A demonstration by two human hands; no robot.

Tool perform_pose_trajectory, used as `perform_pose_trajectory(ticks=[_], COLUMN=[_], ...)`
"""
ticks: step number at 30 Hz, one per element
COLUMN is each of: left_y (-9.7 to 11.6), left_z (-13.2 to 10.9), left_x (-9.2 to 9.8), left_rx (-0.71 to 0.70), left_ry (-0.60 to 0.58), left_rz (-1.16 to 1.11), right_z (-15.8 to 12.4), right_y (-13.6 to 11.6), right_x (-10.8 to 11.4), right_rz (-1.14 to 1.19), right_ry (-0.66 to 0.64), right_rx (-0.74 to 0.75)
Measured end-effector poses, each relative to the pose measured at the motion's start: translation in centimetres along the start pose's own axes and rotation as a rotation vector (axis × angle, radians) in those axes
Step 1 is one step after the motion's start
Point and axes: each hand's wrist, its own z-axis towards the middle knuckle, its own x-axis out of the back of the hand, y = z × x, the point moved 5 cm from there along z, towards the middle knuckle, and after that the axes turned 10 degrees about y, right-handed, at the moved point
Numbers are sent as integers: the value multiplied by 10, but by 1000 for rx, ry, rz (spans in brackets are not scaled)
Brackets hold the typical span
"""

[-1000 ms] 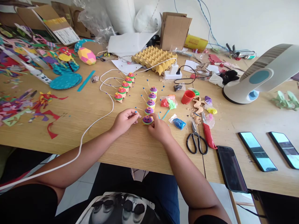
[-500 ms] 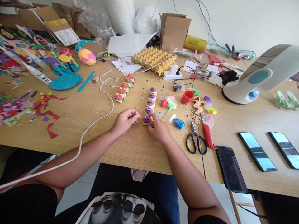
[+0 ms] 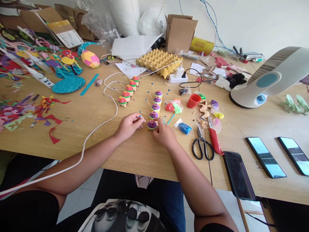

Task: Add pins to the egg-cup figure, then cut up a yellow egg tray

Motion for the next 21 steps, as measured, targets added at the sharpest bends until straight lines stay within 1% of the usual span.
perform_pose_trajectory(ticks=[21], left_y=[1], left_z=[0], left_x=[-1], left_rx=[12], left_ry=[3], left_rz=[2], right_z=[0], right_y=[1], right_x=[0], right_rz=[-4], right_ry=[-3], right_rx=[-3])
